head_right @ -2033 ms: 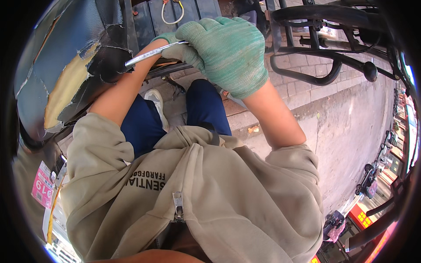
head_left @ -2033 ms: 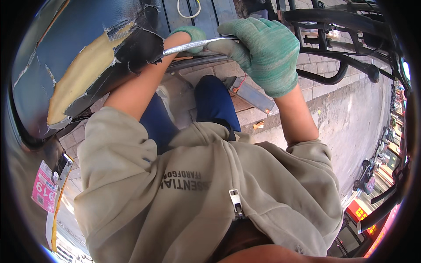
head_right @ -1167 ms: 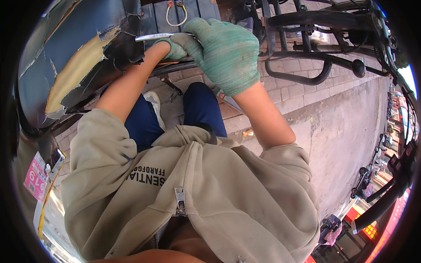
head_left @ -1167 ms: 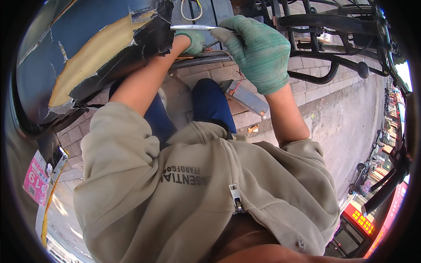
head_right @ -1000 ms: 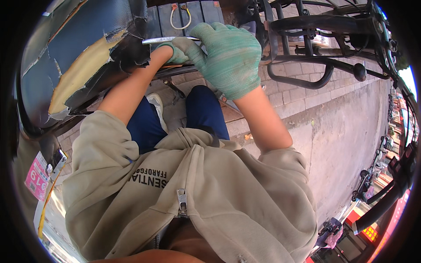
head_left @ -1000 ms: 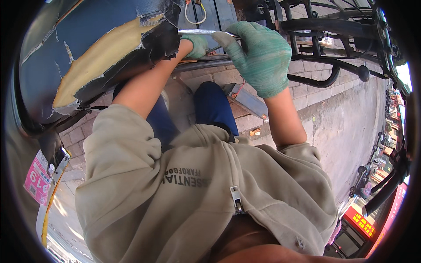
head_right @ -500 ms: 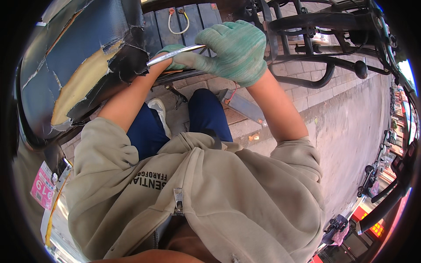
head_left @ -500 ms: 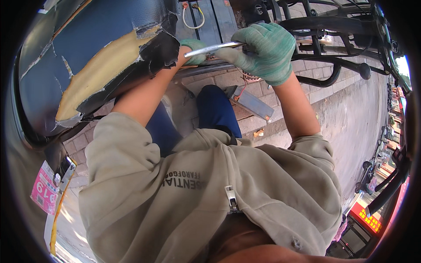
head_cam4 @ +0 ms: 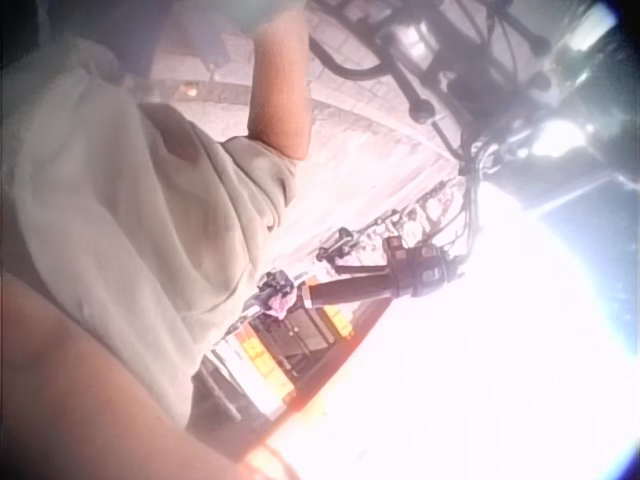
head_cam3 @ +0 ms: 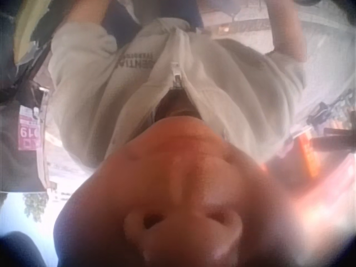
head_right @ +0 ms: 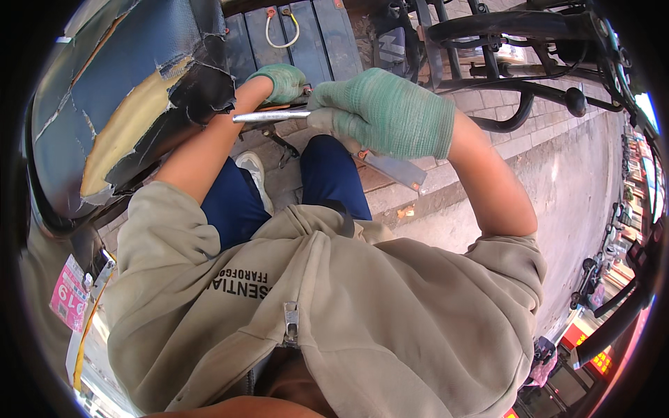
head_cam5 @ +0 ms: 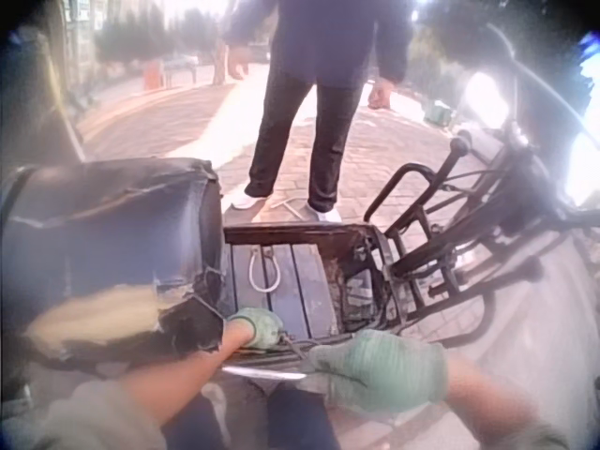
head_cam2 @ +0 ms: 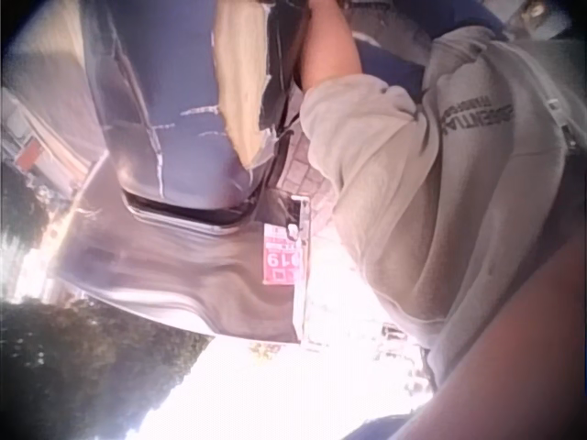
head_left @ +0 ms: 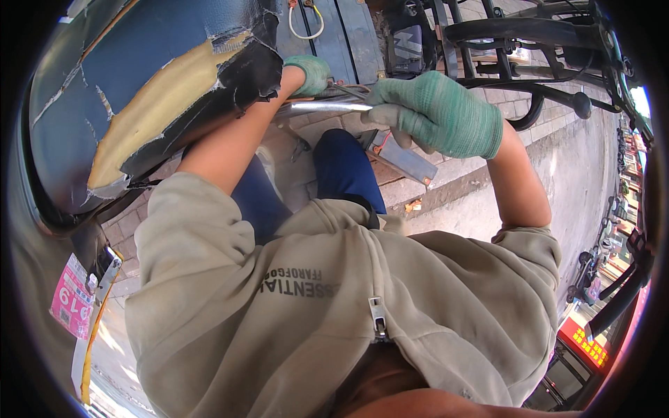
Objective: The person works on the exposed wiring and battery compartment of a scooter or e-bike. They use a screwdriver and pliers to strip wire insulation, connect wires to terminals, and secure a battery pack into the frame.
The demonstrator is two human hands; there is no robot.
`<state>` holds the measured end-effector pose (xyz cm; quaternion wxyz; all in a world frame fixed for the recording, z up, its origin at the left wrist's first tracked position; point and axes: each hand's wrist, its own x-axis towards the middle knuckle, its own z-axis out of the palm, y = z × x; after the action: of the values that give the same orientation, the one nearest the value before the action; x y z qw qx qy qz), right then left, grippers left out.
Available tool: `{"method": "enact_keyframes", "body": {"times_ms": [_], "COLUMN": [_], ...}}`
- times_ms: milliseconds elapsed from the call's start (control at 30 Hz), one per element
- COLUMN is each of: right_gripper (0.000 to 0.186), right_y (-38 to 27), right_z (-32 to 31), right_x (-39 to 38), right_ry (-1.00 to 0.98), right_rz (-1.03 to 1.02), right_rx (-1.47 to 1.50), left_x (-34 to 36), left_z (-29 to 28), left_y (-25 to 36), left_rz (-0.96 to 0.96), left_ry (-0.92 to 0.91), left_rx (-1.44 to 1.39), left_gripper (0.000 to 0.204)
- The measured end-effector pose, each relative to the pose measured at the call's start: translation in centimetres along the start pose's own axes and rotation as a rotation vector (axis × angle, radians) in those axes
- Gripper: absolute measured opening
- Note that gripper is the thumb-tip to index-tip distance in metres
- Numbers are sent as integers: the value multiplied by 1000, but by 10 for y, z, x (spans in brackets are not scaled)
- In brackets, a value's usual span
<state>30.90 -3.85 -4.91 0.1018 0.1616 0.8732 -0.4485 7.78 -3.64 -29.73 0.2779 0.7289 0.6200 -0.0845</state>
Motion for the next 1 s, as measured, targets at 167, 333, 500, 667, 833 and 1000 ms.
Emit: {"method": "enact_keyframes", "body": {"times_ms": [167, 333, 500, 667, 833, 1000], "right_gripper": [35, 34, 35, 32, 32, 32], "right_y": [-8, -5, 4, 3, -5, 1], "right_z": [-1, 0, 50, 72, 83, 57], "right_x": [7, 30, 23, 26, 26, 22], "right_ry": [80, 501, 557, 556, 626, 482], "right_rz": [331, 291, 156, 27, 56, 75], "right_rx": [456, 779, 939, 1134, 1194, 999], "left_x": [-10, -10, -9, -18, -21, -16], "left_z": [-19, -18, -17, -19, -15, -9], "left_y": [15, 12, 15, 15, 15, 11], "left_rz": [-18, -43, -61, -18, -7, -21], "left_ry": [-106, -62, -64, -11, 27, 83], "left_rx": [29, 48, 3, -13, -11, -40], "left_gripper": [36, 32, 32, 34, 36, 37]}}
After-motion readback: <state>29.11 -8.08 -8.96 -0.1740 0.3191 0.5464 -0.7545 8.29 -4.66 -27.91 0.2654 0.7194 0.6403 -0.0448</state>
